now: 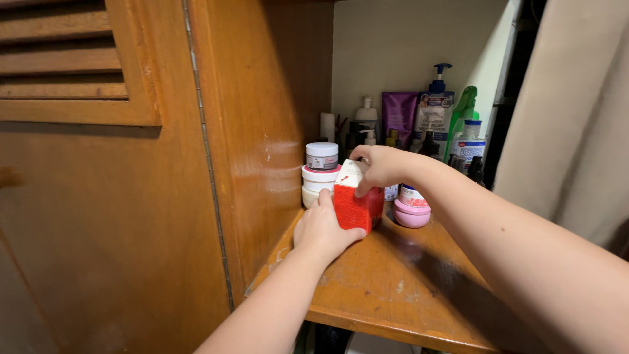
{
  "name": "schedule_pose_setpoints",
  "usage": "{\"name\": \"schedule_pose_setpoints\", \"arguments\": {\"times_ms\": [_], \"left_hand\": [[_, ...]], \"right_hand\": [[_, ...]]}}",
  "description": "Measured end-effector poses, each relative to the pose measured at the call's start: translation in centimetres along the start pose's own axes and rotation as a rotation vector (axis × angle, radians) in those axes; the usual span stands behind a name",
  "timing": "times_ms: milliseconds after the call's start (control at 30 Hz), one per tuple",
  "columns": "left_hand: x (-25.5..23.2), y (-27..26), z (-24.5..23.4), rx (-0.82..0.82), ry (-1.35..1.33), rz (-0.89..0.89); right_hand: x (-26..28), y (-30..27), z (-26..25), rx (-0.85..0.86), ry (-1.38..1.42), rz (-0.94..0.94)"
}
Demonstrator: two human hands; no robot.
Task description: The person organizes a wooden shelving unit by placing various personal care items, a red box, a white organizer, a phone, and a pouch onto the shelves. The person handles items one at a time, arranging them on the upper and lower shelves.
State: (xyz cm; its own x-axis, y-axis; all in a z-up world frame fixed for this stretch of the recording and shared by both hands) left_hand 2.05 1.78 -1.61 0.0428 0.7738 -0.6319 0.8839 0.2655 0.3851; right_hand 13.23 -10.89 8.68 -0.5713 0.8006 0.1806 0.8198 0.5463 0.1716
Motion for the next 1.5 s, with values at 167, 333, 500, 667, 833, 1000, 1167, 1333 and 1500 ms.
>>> {"name": "schedule_pose_setpoints", "arguments": {"times_ms": [167,333,500,667,833,1000,1167,1333,1500], "left_hand": [[0.9,0.5,0.7,0.004,0.020,0.000],[1.2,0.6,0.8,0.024,0.032,-0.003],[1.4,0.9,0.8,0.046,0.044,0.002],[1.4,1.3,0.9,0.049,0.048,0.006],[1.2,1.3,0.8,0.062,0.049,-0.002],[1.2,1.3,0.6,0.059,0.038,-0.002],[1.5,1.5,0.9,0.060,0.051,0.032],[1.8,1.8,1.1,0.055,0.052,0.038],[1.9,1.8,1.2,0.051,0.041,0.054]], "right_hand": [[-2.1,3.4,0.3,0.011,-0.088,0.036],[-4.4,7.0,0.8,0.003,-0.197,0.019],[-6.3,10.1,1.0,-0.044,-0.316,-0.045],[-8.0,12.3,0.8,-0.005,-0.324,-0.038],[-9.2,14.4,1.4,-0.046,-0.375,-0.038],[-9.0,15.9,2.0,-0.062,-0.303,-0.072],[-8.1,16.3,2.7,-0.083,-0.109,-0.123],[-7.3,16.0,2.6,-0.055,-0.044,-0.135],[-7.5,16.2,3.2,-0.051,0.042,-0.174]]}}
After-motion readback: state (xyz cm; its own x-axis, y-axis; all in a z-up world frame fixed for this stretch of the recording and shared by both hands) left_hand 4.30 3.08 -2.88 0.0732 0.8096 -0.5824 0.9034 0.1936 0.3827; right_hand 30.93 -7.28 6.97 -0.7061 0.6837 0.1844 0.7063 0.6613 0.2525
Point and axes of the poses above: each hand's wrist, its own y-axis towards the middle knuckle, its own z-axis out of the palm, x = y × z, the point moved 1 cm from there along y, towards the middle knuckle, and after that the axes turned 5 degrees about -y, right-handed, at the moved point
